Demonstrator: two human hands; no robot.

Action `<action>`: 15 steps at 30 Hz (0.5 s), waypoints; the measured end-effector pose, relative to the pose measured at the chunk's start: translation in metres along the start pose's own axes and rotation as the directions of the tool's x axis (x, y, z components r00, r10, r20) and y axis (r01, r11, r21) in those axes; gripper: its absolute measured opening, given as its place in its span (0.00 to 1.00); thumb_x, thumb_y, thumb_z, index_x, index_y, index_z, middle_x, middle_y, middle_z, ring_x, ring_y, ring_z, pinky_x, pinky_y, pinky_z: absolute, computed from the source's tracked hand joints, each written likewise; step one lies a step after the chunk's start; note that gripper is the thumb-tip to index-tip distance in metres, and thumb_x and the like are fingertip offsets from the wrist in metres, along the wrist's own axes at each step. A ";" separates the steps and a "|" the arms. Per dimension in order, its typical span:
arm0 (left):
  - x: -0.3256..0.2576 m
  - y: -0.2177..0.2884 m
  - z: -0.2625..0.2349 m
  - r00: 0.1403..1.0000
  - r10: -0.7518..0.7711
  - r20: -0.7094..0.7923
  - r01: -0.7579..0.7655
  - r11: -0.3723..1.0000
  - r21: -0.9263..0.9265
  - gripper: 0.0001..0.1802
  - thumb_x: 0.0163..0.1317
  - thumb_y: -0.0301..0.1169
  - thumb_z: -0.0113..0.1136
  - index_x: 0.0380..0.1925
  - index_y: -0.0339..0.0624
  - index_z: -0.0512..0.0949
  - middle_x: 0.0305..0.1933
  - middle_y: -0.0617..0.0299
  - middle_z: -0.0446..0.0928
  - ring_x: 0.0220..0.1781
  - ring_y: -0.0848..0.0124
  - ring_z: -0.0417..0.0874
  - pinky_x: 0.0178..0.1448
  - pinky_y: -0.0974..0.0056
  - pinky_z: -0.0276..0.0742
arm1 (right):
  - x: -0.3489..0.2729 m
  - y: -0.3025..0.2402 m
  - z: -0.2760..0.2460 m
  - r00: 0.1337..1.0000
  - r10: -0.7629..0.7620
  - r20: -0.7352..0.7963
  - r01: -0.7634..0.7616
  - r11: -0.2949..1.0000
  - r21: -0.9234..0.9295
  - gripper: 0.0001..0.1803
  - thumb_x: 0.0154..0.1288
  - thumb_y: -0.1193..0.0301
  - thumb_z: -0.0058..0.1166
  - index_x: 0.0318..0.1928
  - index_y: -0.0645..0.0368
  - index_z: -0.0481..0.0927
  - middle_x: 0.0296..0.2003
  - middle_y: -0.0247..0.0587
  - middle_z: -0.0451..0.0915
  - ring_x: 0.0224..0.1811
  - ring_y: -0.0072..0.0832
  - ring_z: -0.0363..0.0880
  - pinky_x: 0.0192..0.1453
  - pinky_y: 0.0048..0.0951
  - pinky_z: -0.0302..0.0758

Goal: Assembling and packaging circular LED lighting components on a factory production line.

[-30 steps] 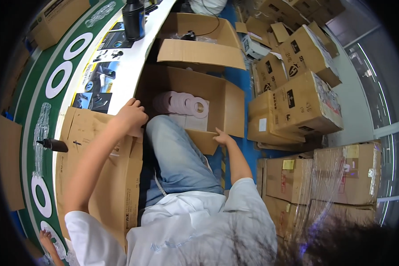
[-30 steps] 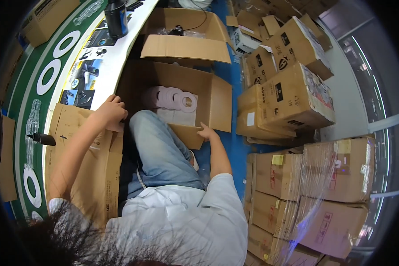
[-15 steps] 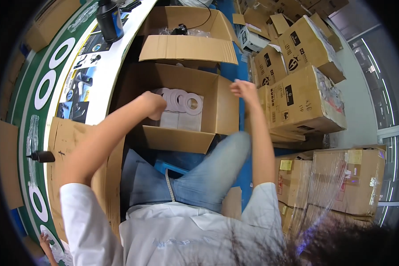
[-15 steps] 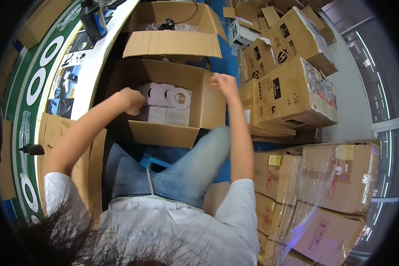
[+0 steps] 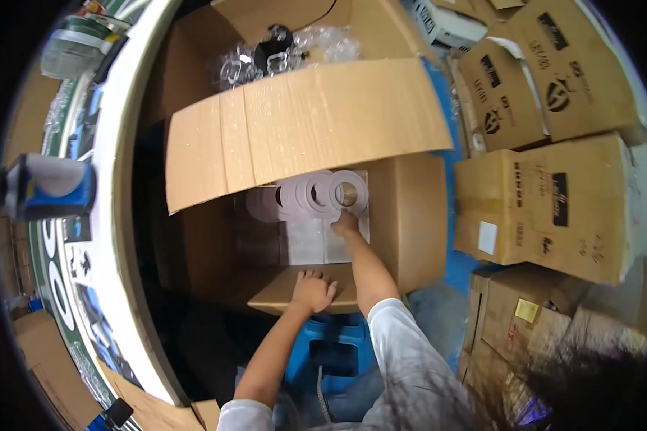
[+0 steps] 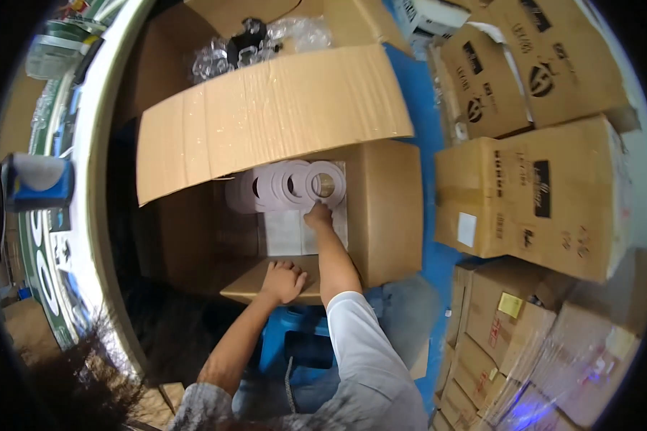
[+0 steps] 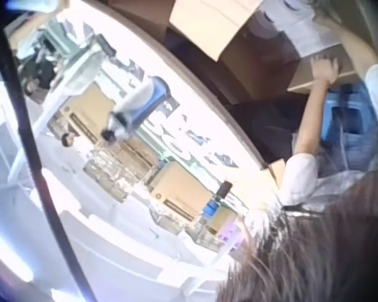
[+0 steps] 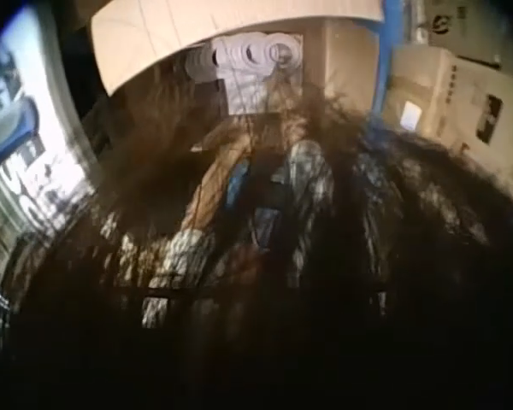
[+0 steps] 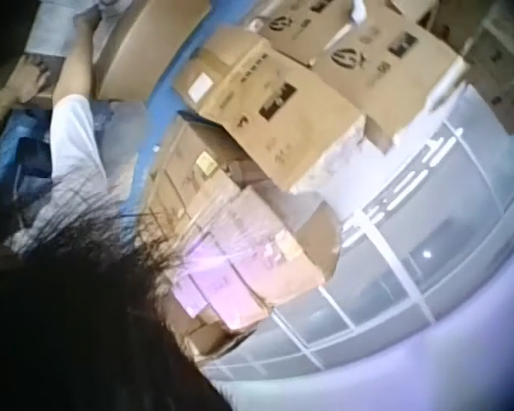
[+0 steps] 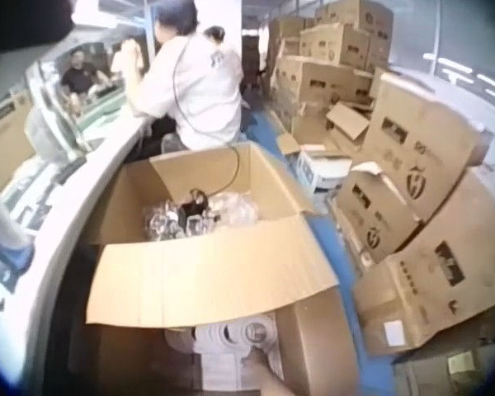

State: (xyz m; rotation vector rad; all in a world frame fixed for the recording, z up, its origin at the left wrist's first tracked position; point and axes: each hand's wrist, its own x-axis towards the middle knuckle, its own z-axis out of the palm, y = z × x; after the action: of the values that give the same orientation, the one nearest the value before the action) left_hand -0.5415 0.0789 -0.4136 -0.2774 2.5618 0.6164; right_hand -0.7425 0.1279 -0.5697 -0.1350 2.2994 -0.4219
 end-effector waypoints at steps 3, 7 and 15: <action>-0.005 -0.003 -0.012 0.984 0.136 -0.115 -0.142 0.989 -0.046 0.19 0.62 0.43 0.48 0.33 0.39 0.80 0.37 0.50 0.79 0.45 0.55 0.77 0.54 0.53 0.67 | 0.031 -0.010 0.011 0.999 -0.012 0.051 0.011 1.000 0.019 0.44 0.48 0.65 0.64 0.66 0.60 0.62 0.64 0.55 0.67 0.68 0.49 0.63 0.70 0.41 0.65; -0.004 -0.017 -0.009 0.921 0.252 -0.296 -0.266 0.964 -0.009 0.12 0.53 0.38 0.55 0.20 0.41 0.76 0.28 0.54 0.75 0.37 0.58 0.75 0.49 0.55 0.67 | 0.076 -0.017 0.067 0.996 -0.093 0.001 0.091 0.973 -0.213 0.45 0.56 0.70 0.58 0.73 0.53 0.50 0.73 0.49 0.49 0.75 0.47 0.46 0.75 0.46 0.53; 0.003 0.000 -0.012 0.931 0.230 -0.284 -0.259 0.964 -0.066 0.13 0.49 0.39 0.55 0.21 0.41 0.77 0.29 0.54 0.75 0.39 0.58 0.74 0.49 0.56 0.67 | 0.070 0.029 0.055 0.956 -0.279 -0.091 0.257 0.945 -0.200 0.30 0.50 0.60 0.71 0.52 0.61 0.79 0.53 0.49 0.78 0.60 0.40 0.72 0.66 0.39 0.66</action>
State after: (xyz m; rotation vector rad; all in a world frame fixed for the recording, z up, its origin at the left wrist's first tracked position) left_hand -0.5485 0.0730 -0.4060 -0.0791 2.8629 0.8568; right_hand -0.7503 0.1245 -0.6633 -0.5355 2.4443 -0.3578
